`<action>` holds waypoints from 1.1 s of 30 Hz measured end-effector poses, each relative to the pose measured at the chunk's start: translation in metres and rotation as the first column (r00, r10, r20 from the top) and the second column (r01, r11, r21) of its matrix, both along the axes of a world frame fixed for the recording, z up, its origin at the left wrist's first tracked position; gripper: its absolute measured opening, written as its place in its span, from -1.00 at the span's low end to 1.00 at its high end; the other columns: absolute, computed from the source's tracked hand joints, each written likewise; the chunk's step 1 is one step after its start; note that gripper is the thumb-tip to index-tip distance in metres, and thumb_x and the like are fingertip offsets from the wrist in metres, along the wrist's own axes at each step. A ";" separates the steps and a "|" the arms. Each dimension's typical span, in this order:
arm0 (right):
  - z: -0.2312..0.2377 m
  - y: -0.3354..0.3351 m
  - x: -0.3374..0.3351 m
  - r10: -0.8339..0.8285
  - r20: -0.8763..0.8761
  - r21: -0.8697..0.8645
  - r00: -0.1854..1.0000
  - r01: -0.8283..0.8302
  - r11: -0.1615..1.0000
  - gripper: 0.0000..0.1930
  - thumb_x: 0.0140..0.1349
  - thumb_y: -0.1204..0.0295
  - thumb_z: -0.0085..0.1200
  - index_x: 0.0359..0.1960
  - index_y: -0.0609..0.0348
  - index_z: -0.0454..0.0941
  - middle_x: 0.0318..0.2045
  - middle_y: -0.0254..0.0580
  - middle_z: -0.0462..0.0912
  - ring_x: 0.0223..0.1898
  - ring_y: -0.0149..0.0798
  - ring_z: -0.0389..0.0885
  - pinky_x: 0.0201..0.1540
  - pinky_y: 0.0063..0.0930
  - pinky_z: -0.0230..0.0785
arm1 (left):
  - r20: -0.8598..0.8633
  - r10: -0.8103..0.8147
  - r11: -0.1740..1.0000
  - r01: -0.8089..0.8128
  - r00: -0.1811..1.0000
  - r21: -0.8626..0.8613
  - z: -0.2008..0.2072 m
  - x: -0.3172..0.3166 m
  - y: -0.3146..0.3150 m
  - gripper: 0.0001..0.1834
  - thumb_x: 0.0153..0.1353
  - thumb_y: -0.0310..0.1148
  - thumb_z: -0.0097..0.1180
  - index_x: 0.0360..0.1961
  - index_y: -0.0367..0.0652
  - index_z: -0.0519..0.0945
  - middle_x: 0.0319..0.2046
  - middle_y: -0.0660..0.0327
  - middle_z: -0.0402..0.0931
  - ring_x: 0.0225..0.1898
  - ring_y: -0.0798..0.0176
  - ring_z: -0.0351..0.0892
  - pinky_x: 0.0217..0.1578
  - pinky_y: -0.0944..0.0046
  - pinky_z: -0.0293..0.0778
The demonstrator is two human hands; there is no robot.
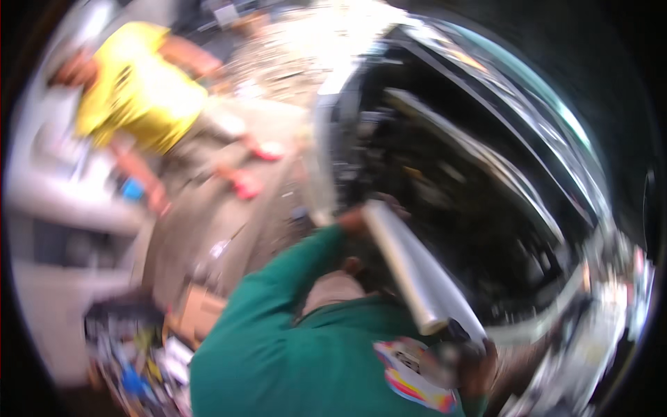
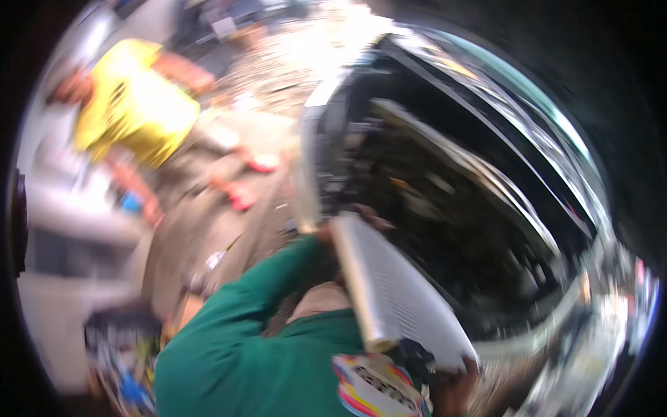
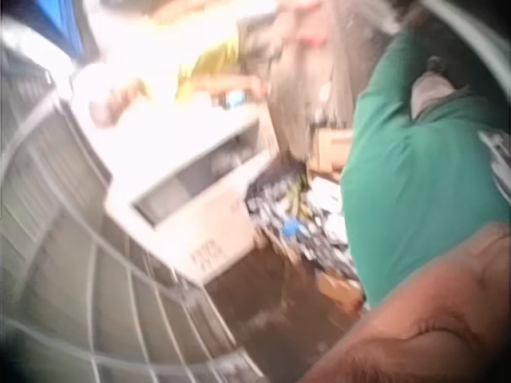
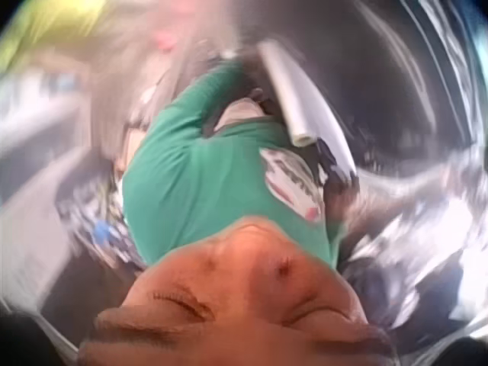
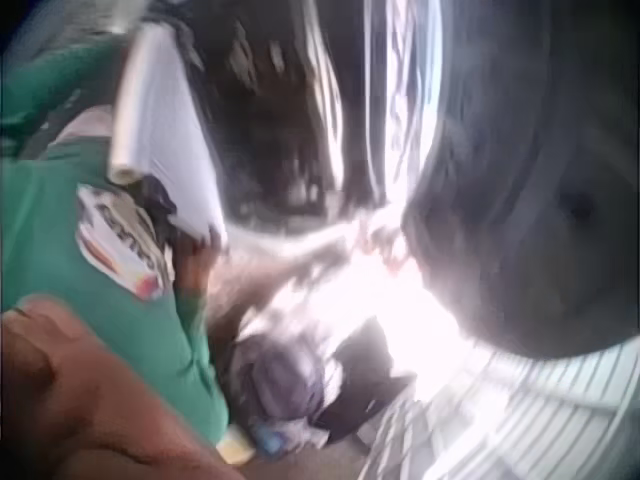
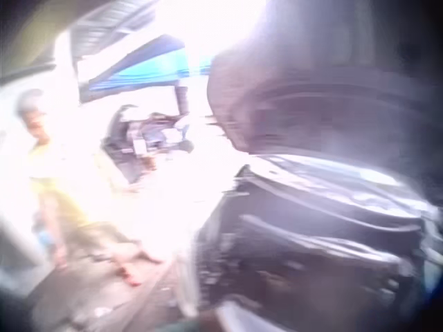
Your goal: The person unboxes a new car radiator, removes protective cardboard and plastic caps, and positions it into the engine bay of a car. They then use a T-handle wrench to tighten a bolt securing the radiator assembly.
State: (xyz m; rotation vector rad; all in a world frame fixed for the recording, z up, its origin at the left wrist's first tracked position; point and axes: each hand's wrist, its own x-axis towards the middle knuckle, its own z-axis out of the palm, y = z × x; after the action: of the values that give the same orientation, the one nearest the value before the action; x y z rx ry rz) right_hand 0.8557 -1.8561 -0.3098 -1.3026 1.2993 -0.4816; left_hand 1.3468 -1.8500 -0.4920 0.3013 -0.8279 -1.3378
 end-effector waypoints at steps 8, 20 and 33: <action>-0.021 -0.033 0.011 -0.714 0.311 0.857 0.628 0.139 0.496 -0.60 0.32 0.10 0.02 -0.16 0.24 0.59 -0.26 -0.05 0.73 -0.18 -0.10 0.71 0.03 -0.21 0.56 | 0.609 0.117 0.833 -0.411 0.785 0.370 0.180 -0.047 0.021 -0.15 0.41 -0.26 0.14 0.62 -0.01 0.00 -0.25 0.25 0.63 -0.30 0.37 0.60 -0.22 0.22 0.70; -0.239 -0.052 0.060 -0.721 0.470 0.867 0.510 -0.111 0.486 -0.58 0.45 0.00 -0.09 -0.17 0.11 0.57 -0.48 -0.28 0.54 -0.50 -0.38 0.45 -0.53 -0.46 0.26 | 0.977 -0.100 0.973 -0.189 0.186 0.135 0.273 -0.139 -0.039 -0.57 -0.05 -0.53 0.54 -0.10 -0.33 0.72 -0.17 0.03 0.77 -0.12 0.19 0.76 -0.06 0.19 0.66; -0.188 -0.022 0.020 -0.502 0.433 0.583 0.749 0.193 0.790 -0.68 0.43 0.24 0.10 0.02 0.21 0.59 -0.32 -0.02 0.79 -0.51 -0.36 0.55 -0.46 -0.43 0.39 | 0.920 -0.082 0.996 -0.003 -0.383 0.088 0.260 -0.152 -0.139 -0.58 0.19 -0.33 0.45 0.05 -0.22 0.68 0.07 0.02 0.60 0.08 0.19 0.60 0.04 0.19 0.56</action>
State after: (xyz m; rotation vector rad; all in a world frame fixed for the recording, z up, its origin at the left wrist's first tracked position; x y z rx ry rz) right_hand 0.8756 -1.8781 -0.4976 -0.3885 1.0505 -0.6845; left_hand 1.1948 -1.9892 -0.2322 1.7558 -2.3523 -0.7749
